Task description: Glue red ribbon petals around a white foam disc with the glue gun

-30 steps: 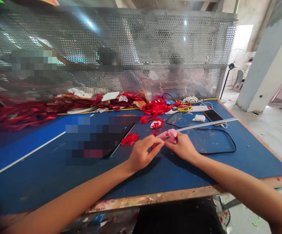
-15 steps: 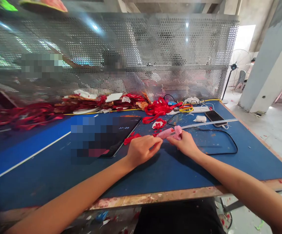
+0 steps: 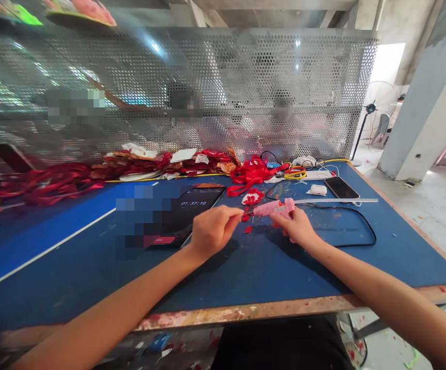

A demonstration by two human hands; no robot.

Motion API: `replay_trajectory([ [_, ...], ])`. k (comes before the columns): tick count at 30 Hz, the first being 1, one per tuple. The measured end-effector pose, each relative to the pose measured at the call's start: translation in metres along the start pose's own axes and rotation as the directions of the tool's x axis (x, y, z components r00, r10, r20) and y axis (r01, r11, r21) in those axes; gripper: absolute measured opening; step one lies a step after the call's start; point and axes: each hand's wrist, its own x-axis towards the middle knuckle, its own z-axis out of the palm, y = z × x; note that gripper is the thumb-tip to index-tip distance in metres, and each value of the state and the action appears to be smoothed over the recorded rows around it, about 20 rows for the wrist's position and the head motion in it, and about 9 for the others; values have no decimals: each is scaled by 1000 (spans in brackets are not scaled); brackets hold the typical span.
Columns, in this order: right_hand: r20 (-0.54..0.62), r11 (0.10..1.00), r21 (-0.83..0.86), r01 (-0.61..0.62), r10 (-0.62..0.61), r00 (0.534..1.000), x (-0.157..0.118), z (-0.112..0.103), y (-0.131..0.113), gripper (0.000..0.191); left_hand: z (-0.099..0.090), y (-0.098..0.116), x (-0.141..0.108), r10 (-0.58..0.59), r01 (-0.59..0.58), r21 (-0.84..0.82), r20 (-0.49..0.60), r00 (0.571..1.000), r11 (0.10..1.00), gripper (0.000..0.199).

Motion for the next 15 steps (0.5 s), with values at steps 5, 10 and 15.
replay_trajectory([
  [5,-11,996,83,-41,43,999,5,-3,5,38,2,-13,4,-107,104,-65,-32,994,992,17],
  [10,-27,992,121,-43,47,999,8,-4,8,40,6,-19,3,-138,139,-38,38,990,990,25],
  [15,-36,992,124,-36,40,999,7,-4,6,40,11,-20,2,-159,160,-9,102,982,987,34],
])
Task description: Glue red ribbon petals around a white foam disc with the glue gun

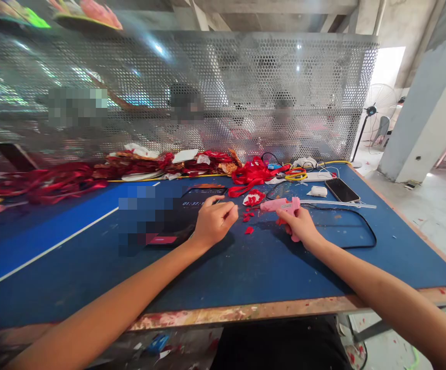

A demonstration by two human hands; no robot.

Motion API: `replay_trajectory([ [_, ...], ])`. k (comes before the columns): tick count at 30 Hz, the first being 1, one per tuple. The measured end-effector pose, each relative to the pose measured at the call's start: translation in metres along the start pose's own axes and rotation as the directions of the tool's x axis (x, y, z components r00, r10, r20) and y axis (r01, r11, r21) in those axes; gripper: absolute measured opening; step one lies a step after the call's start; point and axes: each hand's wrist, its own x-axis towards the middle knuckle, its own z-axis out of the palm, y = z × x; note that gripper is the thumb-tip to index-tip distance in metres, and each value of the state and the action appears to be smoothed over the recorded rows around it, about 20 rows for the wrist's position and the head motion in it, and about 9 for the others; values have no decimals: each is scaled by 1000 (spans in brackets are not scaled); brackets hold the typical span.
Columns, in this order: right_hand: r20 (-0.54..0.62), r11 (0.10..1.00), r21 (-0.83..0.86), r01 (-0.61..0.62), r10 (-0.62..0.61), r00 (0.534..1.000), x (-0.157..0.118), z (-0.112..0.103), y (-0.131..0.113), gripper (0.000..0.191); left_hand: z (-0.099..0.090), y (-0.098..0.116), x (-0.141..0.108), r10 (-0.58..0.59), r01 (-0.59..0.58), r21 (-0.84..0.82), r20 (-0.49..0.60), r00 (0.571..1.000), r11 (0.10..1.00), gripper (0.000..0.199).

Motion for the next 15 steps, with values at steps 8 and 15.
replay_trajectory([
  [8,-8,999,12,-33,33,999,2,0,0,40,9,3,-2,-150,169,-221,102,983,960,30],
  [15,-1,999,21,-27,27,1000,2,-3,1,42,16,5,-2,-344,383,-525,175,923,760,20],
])
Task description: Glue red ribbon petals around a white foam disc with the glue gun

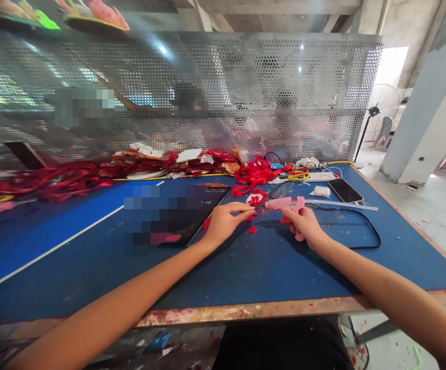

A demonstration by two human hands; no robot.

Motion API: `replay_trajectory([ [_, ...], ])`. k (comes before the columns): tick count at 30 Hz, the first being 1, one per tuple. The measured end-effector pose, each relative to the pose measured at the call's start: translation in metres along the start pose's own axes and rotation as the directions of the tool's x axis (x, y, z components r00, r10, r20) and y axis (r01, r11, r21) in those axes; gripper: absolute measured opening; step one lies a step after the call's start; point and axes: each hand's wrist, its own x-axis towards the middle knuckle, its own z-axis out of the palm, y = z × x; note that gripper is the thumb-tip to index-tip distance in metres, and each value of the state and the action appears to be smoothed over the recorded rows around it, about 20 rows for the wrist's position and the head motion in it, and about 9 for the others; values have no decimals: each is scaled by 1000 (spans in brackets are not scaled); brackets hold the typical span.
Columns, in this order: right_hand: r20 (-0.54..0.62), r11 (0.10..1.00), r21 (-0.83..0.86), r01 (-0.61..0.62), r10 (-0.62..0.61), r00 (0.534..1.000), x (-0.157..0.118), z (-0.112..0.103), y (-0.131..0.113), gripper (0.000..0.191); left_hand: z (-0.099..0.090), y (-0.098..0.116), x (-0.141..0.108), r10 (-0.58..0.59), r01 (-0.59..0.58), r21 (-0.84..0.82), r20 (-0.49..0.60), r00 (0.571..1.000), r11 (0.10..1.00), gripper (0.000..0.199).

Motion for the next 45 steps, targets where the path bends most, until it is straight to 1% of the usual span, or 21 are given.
replay_trajectory([
  [3,-8,1000,-2,-8,8,1000,0,0,0,41,2,2,0,-96,96,-40,8,995,995,19],
  [7,-12,1000,3,8,-8,1000,1,0,1,40,2,5,1,-173,172,-17,-31,984,985,32],
  [10,-10,1000,0,2,-2,1000,0,0,0,40,1,7,2,-197,197,-6,-29,980,980,42],
  [14,-6,1000,-4,-12,12,1000,-1,0,-1,39,2,7,2,-206,207,-27,6,978,978,44],
  [16,-5,1000,-2,-20,20,1000,-2,0,-2,39,3,6,1,-199,199,-30,-11,980,980,45],
  [20,-7,1000,6,-22,22,1000,-2,0,-3,39,2,5,1,-175,169,-69,-94,980,983,40],
  [22,-9,1000,7,-24,24,1000,-2,0,-4,39,1,5,1,-174,165,-93,-110,979,982,36],
  [27,-5,999,14,-43,43,999,-3,0,-4,41,1,2,3,-216,208,-110,-63,974,972,26],
  [30,-5,999,15,-43,43,999,-3,0,-3,41,3,-2,4,-250,244,-182,-10,968,953,23],
  [33,-10,999,9,-42,42,999,-3,0,-3,40,4,-7,4,-273,269,-271,24,962,924,26],
  [37,-22,999,10,-37,37,999,-2,0,-4,39,6,-15,5,-273,268,-345,33,961,900,27],
  [42,-29,999,23,-29,29,999,-1,0,-4,37,5,-24,6,-292,289,-301,38,956,909,19],
  [45,-26,999,42,-30,31,999,-1,0,-4,36,5,-26,6,-327,314,-325,15,945,892,17],
])
